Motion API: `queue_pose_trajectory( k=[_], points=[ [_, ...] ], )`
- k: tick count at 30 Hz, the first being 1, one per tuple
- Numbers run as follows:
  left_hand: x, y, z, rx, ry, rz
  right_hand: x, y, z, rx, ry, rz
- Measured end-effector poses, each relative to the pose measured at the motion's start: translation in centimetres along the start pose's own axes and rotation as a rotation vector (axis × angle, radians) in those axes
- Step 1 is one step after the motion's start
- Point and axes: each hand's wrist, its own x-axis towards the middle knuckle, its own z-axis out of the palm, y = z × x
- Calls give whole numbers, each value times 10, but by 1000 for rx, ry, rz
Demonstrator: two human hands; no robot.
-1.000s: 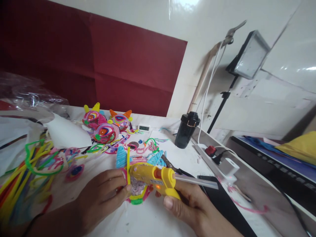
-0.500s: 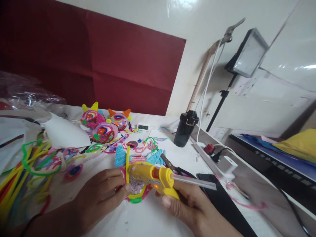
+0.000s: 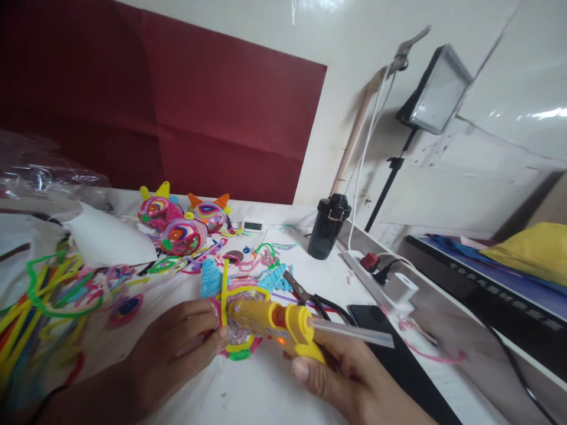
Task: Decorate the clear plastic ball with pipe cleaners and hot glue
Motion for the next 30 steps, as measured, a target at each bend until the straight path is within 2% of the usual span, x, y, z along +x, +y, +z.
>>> queue_pose_trajectory(
  k=[8,15,21,30],
  points=[
    [4,0,-3,-40,17,27,0,-5,0,-31,-3,34],
    [-2,-4,1,-28,15,34,5,-5,4,59,37,48],
    [-6,-5,6,-12,30,33,11,-5,4,85,-53,-2],
    [-5,-6,3,-49,37,55,15,-10,6,109,-73,-21]
  ],
)
